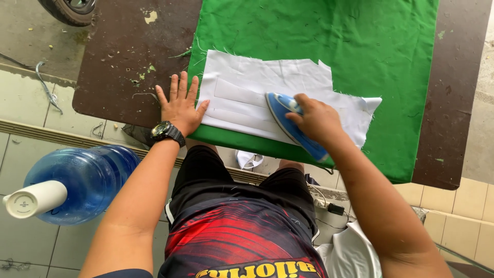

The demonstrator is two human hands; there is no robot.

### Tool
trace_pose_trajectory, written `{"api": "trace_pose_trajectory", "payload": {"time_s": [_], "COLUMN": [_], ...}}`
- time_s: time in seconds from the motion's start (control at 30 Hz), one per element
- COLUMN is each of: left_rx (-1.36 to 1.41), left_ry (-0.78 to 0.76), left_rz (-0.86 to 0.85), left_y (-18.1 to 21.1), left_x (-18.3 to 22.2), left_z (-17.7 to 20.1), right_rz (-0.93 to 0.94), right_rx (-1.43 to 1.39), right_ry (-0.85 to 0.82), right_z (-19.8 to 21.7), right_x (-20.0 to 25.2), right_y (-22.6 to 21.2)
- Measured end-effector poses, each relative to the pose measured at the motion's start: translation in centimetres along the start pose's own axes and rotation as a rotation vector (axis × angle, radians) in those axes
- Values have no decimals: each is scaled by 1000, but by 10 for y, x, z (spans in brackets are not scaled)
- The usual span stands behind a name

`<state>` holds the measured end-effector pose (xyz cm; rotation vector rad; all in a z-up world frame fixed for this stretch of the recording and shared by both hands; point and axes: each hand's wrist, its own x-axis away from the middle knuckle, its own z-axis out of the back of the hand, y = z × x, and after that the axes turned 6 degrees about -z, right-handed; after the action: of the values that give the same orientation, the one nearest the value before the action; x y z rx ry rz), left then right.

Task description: A person irons a small piece of white fabric on a green cloth using an electric iron.

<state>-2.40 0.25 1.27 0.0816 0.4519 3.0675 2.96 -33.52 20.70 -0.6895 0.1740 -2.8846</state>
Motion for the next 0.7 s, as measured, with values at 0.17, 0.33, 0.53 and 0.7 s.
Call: {"api": "trace_pose_trajectory", "payload": {"time_s": [0.17, 0.33, 0.53, 0.7], "left_rx": [26, 42, 50, 58], "left_ry": [2, 88, 154, 128], "left_rz": [23, -5, -20, -21], "left_y": [-29, -29, -26, -25], "left_x": [23, 27, 28, 28], "left_z": [5, 5, 4, 9], "right_rz": [-117, -140, -66, 36], "right_rx": [101, 113, 189, 236], "right_ry": [-131, -97, -3, 20], "right_z": [7, 9, 0, -12], "right_x": [-3, -2, -5, -17], "right_y": [50, 67, 43, 2]}}
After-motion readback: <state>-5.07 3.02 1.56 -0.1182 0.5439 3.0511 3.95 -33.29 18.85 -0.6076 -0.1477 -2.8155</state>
